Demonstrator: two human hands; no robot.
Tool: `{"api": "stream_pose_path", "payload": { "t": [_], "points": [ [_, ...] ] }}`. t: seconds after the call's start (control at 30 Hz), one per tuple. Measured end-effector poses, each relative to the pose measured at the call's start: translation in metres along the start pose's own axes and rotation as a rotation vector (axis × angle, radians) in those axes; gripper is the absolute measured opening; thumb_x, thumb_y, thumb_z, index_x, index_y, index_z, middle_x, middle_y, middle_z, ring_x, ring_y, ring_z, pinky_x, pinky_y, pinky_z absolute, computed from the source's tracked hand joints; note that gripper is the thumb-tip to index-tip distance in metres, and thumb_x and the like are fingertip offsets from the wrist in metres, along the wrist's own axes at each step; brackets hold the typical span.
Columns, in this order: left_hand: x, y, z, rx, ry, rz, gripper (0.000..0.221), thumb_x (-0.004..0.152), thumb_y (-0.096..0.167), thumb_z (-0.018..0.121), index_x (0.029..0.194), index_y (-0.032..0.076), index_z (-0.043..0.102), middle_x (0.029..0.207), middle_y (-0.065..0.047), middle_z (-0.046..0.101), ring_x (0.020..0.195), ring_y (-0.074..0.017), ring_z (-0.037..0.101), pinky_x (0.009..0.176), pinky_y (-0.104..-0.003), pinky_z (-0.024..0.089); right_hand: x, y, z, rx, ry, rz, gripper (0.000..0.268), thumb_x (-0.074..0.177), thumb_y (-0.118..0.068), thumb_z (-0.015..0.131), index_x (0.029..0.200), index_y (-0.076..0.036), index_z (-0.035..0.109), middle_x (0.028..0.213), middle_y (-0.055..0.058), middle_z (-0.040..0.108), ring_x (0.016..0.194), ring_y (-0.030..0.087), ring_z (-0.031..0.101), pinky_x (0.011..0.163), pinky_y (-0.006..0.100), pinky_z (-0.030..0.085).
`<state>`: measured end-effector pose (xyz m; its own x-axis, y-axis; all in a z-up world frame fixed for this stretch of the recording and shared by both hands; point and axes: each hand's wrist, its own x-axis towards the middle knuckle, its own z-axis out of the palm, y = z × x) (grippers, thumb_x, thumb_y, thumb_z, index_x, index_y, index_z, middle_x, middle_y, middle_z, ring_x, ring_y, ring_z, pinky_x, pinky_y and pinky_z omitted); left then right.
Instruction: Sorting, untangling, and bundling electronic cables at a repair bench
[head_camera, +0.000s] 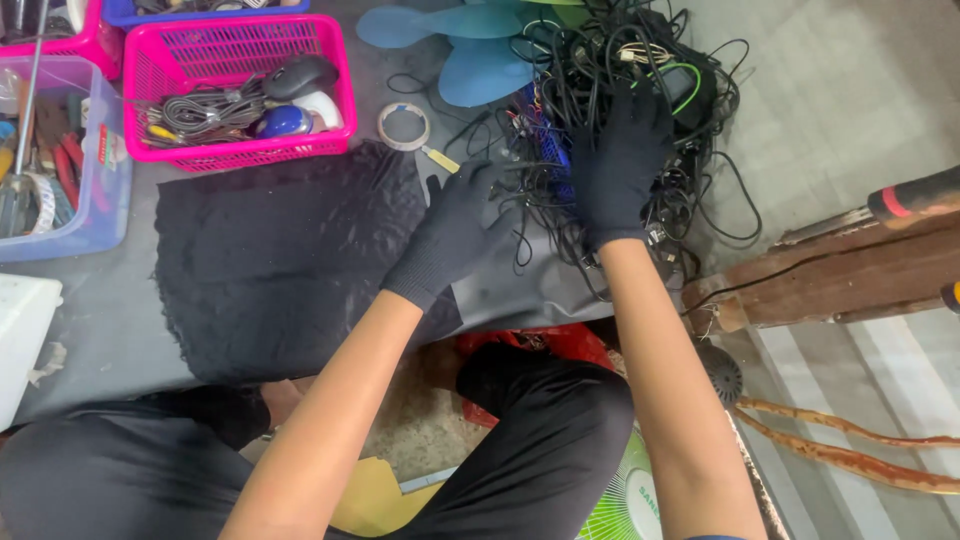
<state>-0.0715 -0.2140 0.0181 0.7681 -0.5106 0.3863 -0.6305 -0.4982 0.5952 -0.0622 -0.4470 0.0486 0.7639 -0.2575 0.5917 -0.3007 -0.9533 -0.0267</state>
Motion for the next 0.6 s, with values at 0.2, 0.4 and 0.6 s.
{"api": "stream_pose_path", "payload": {
  "t": [0.2, 0.4, 0.6],
  "points": [
    [0.003, 0.004, 0.003, -0.039, -0.059, -0.01, 0.045, 0.099, 0.038, 0.058, 0.136, 0.013, 0.054, 0.131, -0.012, 0.054, 0.121, -0.0345, 0.055, 0.101, -0.061, 0.039, 0.006, 0.038, 0.038, 0.168, 0.0, -0.135, 0.07, 0.093, -0.028, 0.074, 0.148, 0.005, 0.045, 0.117, 0.029, 0.067, 0.106, 0.047, 0.062, 0.089, 0.054, 0.047],
    [0.011, -0.009, 0.02, 0.006, -0.015, 0.034, 0.041, 0.097, 0.039, 0.061, 0.127, 0.011, 0.057, 0.123, -0.014, 0.059, 0.105, -0.0367, 0.061, 0.089, -0.052, 0.043, 0.018, 0.05, 0.052, 0.557, 0.194, -0.005, 0.012, 0.097, -0.018, 0.072, 0.098, -0.009, 0.064, 0.088, 0.012, 0.067, 0.079, 0.033, 0.064, 0.072, 0.045, 0.048],
    [0.026, 0.009, 0.017, -0.369, -0.037, -0.048, 0.048, 0.1, 0.034, 0.059, 0.135, 0.003, 0.052, 0.134, -0.016, 0.057, 0.122, -0.0314, 0.06, 0.097, -0.042, 0.049, 0.018, 0.023, 0.017, 0.74, 0.268, -0.069, 0.027, 0.111, -0.023, 0.049, 0.093, -0.003, 0.055, 0.092, 0.016, 0.06, 0.087, 0.033, 0.054, 0.08, 0.046, 0.04]
  ]
}}
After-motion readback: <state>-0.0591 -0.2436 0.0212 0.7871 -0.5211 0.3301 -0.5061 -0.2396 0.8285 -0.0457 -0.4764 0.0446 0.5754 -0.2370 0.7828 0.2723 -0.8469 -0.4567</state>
